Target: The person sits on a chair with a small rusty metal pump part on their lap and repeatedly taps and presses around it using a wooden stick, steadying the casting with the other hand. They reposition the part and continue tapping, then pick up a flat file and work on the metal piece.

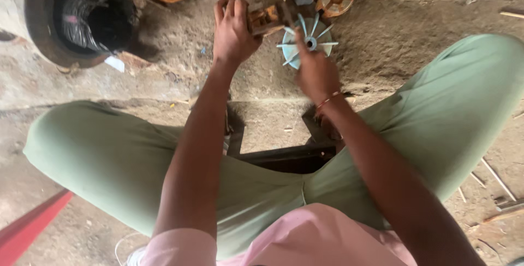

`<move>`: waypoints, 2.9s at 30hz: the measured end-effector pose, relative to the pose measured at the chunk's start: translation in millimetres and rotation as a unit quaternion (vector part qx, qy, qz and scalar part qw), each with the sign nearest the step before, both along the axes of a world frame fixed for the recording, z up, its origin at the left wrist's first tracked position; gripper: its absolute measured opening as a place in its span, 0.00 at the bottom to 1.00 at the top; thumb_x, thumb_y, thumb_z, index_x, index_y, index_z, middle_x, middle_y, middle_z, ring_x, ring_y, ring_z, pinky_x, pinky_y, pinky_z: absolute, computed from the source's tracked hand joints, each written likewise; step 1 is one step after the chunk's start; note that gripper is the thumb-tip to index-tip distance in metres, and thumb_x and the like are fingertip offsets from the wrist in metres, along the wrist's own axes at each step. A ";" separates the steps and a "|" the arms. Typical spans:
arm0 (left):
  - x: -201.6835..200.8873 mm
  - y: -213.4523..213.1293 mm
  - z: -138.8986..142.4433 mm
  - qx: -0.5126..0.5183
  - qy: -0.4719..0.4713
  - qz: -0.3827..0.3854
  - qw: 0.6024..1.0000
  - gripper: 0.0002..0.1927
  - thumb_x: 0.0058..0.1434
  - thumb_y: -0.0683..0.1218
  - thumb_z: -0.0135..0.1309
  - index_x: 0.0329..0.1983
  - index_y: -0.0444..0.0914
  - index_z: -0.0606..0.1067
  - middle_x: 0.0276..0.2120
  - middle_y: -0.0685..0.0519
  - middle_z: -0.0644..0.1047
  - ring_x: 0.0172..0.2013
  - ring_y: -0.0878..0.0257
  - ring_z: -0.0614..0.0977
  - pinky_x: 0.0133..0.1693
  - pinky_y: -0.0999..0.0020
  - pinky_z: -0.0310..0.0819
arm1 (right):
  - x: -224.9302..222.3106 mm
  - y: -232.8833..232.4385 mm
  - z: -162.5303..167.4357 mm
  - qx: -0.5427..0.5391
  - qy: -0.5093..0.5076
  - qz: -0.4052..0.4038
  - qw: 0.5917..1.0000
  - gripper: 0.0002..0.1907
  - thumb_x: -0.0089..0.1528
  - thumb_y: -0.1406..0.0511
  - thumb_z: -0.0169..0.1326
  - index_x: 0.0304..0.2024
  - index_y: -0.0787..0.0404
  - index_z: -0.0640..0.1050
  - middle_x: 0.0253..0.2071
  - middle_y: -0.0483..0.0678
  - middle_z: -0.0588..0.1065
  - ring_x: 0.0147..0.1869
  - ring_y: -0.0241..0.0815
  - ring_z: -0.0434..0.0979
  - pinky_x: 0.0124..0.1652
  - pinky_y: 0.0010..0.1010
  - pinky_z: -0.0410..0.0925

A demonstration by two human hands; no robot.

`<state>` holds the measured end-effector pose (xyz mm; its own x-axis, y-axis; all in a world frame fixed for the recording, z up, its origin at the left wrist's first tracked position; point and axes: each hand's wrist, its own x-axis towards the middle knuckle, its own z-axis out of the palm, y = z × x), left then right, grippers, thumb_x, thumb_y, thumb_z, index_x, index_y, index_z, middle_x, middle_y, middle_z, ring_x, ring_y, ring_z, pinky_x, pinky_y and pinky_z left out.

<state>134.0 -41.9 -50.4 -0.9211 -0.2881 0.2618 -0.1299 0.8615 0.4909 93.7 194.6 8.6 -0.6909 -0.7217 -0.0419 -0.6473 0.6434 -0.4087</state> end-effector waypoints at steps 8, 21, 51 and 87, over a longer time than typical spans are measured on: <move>6.3 0.8 0.6 -0.001 -0.003 0.014 1.000 0.36 0.46 0.46 0.73 0.54 0.34 0.67 0.51 0.38 0.73 0.58 0.36 0.68 0.60 0.40 0.68 | 8.3 5.3 5.5 -0.133 0.049 0.033 0.989 0.43 0.68 0.79 0.54 0.80 0.56 0.52 0.35 0.56 0.79 0.30 0.45 0.79 0.26 0.33 0.70; 20.6 -15.3 -1.0 0.028 -0.044 0.033 0.998 0.38 0.45 0.50 0.75 0.55 0.41 0.67 0.52 0.42 0.74 0.60 0.40 0.71 0.59 0.40 0.73 | 9.7 -3.0 -1.6 -0.153 -0.063 0.033 0.986 0.35 0.69 0.78 0.49 0.76 0.57 0.56 0.44 0.65 0.79 0.25 0.53 0.77 0.23 0.39 0.69; 35.1 -35.7 5.9 -0.008 -0.060 0.016 0.998 0.42 0.43 0.55 0.80 0.55 0.40 0.67 0.47 0.43 0.77 0.47 0.44 0.81 0.46 0.46 0.81 | 24.0 -12.3 -5.3 -0.131 0.007 0.024 0.991 0.40 0.74 0.74 0.51 0.80 0.51 0.46 0.31 0.51 0.77 0.21 0.36 0.71 0.17 0.25 0.65; 32.8 -44.6 6.1 0.106 -0.022 -0.009 0.994 0.33 0.48 0.46 0.77 0.54 0.35 0.73 0.46 0.41 0.81 0.43 0.51 0.86 0.45 0.55 0.86 | 8.4 -18.6 31.0 -0.001 -0.148 0.020 0.989 0.42 0.59 0.77 0.52 0.76 0.54 0.60 0.26 0.54 0.76 0.18 0.43 0.72 0.16 0.33 0.65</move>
<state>166.8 -86.5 -44.3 -0.9360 -0.3155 0.1562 -0.1403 0.7411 0.6565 102.1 176.0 39.6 -0.6200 -0.7479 -0.2370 -0.5235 0.6194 -0.5850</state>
